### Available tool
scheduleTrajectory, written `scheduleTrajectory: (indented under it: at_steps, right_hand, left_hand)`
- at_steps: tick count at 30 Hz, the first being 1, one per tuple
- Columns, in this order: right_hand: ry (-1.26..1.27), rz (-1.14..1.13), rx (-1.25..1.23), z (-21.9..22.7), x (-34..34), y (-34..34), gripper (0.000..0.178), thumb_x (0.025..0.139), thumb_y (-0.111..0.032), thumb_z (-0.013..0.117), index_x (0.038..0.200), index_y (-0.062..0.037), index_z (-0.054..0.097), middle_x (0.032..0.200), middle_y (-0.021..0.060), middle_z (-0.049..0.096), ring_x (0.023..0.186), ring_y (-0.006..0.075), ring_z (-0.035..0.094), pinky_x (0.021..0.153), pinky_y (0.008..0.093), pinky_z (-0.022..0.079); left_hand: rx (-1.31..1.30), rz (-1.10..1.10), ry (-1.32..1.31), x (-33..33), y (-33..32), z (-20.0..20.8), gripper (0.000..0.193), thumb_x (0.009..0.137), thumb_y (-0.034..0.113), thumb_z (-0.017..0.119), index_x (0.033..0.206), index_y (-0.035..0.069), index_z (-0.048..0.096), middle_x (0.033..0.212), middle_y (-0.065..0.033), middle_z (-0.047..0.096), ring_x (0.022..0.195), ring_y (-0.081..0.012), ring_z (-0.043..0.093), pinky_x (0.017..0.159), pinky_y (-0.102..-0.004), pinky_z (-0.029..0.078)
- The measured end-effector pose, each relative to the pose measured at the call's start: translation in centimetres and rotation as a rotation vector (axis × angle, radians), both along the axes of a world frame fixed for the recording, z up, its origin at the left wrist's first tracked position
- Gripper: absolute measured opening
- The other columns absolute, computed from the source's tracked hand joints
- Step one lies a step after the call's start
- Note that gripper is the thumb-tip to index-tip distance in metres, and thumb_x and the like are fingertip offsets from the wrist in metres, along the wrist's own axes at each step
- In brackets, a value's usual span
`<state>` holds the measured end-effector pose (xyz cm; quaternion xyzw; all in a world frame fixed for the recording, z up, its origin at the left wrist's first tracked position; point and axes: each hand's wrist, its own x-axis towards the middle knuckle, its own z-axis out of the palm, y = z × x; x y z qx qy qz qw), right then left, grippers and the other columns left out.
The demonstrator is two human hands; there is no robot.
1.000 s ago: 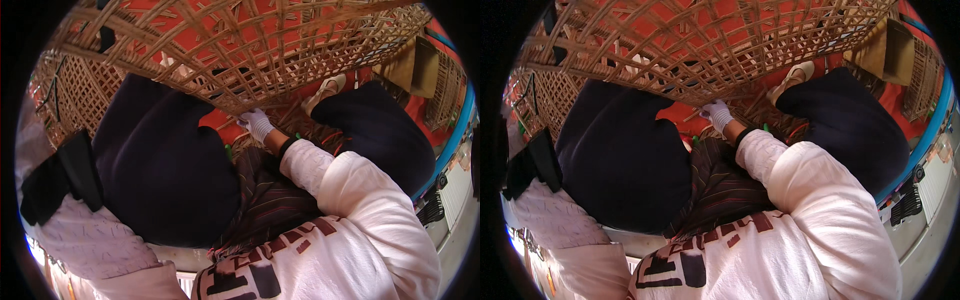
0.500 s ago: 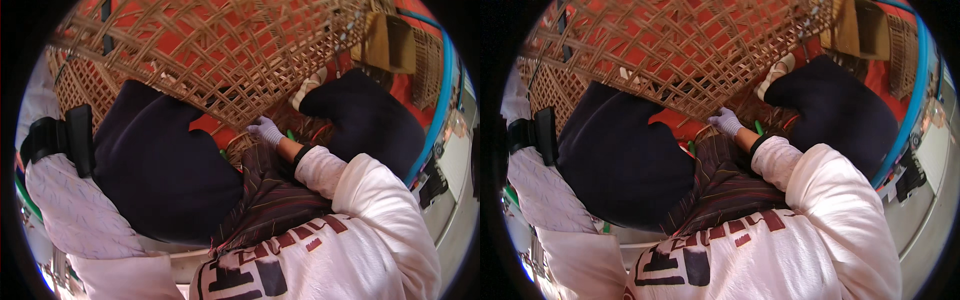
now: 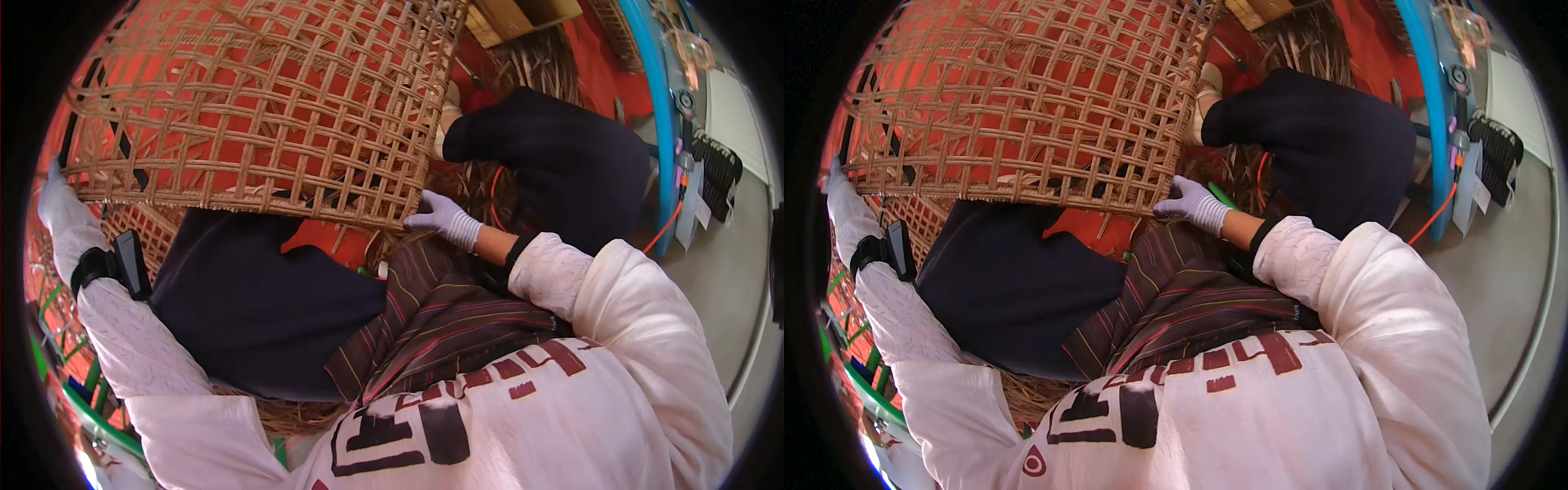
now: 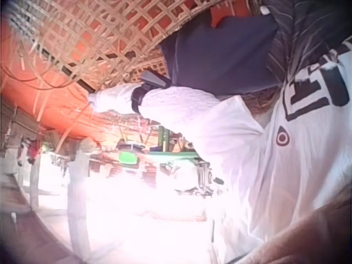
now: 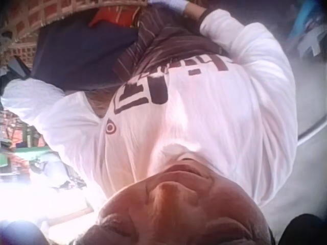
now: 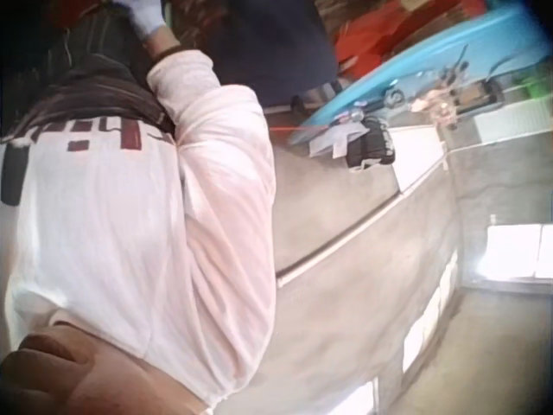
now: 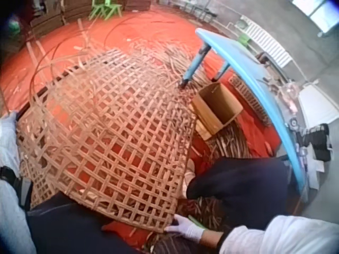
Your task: Weaving rattan strips onto a wooden frame and securing them with a staple gun.
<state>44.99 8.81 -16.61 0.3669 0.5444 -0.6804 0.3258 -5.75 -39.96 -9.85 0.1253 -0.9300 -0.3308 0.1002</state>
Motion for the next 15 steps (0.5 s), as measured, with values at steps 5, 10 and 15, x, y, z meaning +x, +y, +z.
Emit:
scheduleTrajectory:
  at_steps: [5,10,15]
  right_hand:
    - [0.142,-0.003,0.033,3.9,1.0,1.6,0.061,0.083,-0.011,0.073,0.134,0.0046,0.043,0.124,0.0109,0.058,0.113,0.0173,0.056,0.099,0.0321,0.045]
    - [0.322,-0.145,0.172,10.5,-0.7,3.5,0.066,0.080,-0.013,0.079,0.134,0.0040,0.044,0.121,0.0116,0.060,0.109,0.0172,0.057,0.097,0.0314,0.048]
    - [0.453,-0.075,0.498,11.5,0.3,5.4,0.086,0.074,-0.025,0.084,0.139,0.0052,0.037,0.130,0.0187,0.054,0.123,0.0236,0.051,0.105,0.0336,0.041]
  left_hand:
    - [0.093,0.007,-0.134,1.8,-2.0,-2.1,0.043,0.094,0.044,0.052,0.101,0.007,0.072,0.089,-0.0038,0.066,0.079,-0.0154,0.060,0.072,-0.0310,0.048]
    - [0.207,0.200,-0.249,7.1,-3.3,-4.5,0.045,0.091,0.044,0.056,0.102,0.003,0.072,0.088,-0.0061,0.067,0.074,-0.0163,0.059,0.070,-0.0328,0.047]
    - [0.307,0.373,-0.407,8.3,0.3,-2.5,0.047,0.086,0.046,0.062,0.093,0.001,0.072,0.082,-0.0074,0.066,0.068,-0.0188,0.058,0.065,-0.0351,0.049]
